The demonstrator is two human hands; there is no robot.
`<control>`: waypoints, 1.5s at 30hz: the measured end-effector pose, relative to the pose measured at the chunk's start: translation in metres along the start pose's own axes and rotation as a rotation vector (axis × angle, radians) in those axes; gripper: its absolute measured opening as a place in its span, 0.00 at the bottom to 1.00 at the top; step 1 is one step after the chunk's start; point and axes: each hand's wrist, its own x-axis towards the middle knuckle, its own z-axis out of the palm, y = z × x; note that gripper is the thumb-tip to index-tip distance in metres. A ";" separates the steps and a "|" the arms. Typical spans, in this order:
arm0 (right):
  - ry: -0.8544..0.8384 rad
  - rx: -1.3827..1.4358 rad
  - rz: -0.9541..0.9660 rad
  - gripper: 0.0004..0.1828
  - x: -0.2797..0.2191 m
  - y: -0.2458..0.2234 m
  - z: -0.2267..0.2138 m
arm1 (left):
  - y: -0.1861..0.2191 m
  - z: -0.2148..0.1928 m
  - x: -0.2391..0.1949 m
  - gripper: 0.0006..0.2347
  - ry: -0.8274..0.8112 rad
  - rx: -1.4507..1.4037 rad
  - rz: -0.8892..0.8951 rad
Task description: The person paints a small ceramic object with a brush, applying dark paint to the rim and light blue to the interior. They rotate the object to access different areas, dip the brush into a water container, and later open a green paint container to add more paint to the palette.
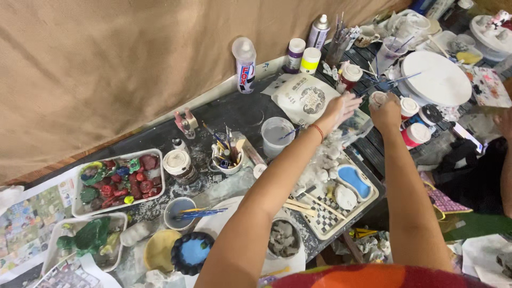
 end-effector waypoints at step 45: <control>-0.474 0.761 -0.881 0.34 -0.152 -0.459 -0.311 | 0.041 -0.021 -0.514 0.42 0.007 1.083 0.645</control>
